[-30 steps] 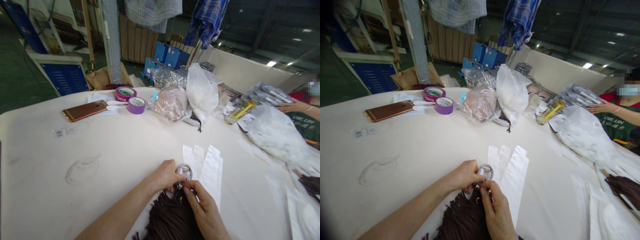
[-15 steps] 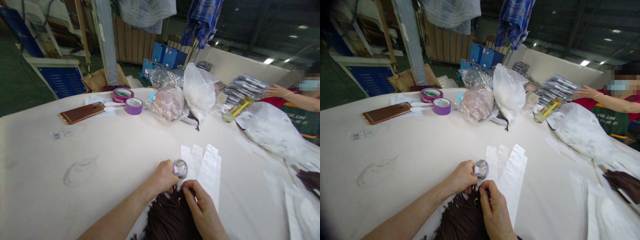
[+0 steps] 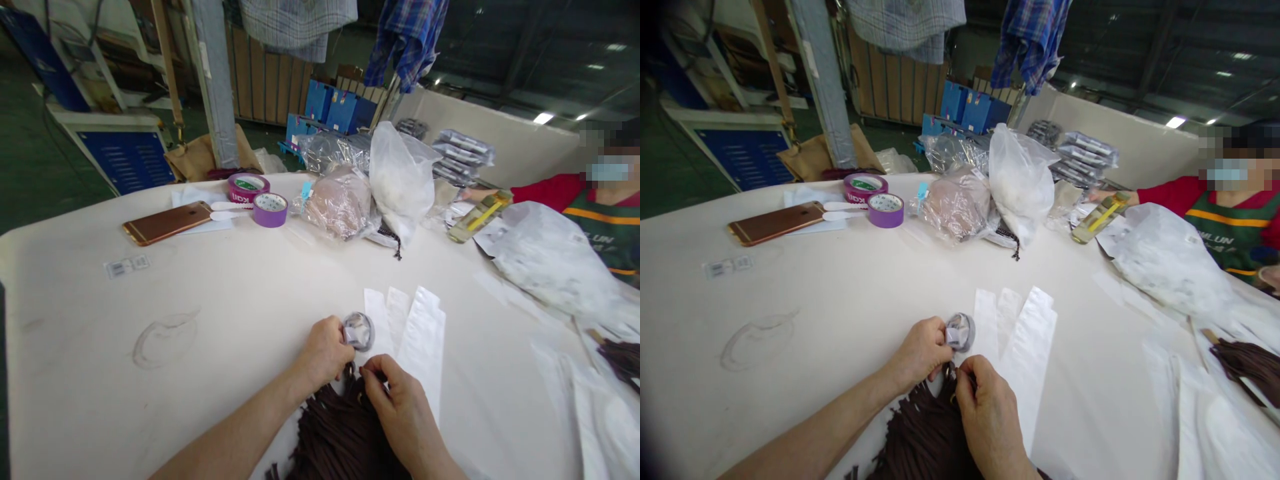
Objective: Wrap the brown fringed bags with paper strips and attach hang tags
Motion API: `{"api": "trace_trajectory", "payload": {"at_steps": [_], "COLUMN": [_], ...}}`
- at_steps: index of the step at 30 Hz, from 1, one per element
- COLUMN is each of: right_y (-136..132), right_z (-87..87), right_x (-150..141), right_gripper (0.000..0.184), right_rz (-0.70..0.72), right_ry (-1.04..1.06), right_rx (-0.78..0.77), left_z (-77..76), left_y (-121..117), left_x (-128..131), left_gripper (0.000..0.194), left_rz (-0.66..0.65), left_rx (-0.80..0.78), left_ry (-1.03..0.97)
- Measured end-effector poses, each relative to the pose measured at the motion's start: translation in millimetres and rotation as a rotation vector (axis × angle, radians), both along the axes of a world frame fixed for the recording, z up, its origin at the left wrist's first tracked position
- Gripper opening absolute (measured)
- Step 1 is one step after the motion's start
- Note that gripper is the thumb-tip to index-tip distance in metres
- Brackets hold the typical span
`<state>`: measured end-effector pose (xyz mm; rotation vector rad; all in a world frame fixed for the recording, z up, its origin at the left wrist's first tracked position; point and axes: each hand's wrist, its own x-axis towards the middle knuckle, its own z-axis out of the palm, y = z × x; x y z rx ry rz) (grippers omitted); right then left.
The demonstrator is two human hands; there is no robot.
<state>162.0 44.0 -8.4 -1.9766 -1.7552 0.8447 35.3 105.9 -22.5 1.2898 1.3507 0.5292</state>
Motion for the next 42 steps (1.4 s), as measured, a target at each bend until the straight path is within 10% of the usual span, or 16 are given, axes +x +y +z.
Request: {"api": "trace_trajectory", "payload": {"at_steps": [18, 42], "right_y": [3.0, 1.2], "right_z": [-6.4, -0.3], "right_x": [-4.9, -1.6], "right_gripper": [0.028, 0.023], "right_rz": [-0.080, 0.169], "right_ry": [0.094, 0.000], "right_rx": [0.021, 0.135], "left_z": [-0.4, 4.2], "left_y": [2.3, 4.5], "left_x": [-1.8, -3.8], "left_gripper": [0.021, 0.026], "left_rz": [-0.011, -0.042], "left_rx": [-0.005, -0.008], "left_ry": [0.054, 0.106]}}
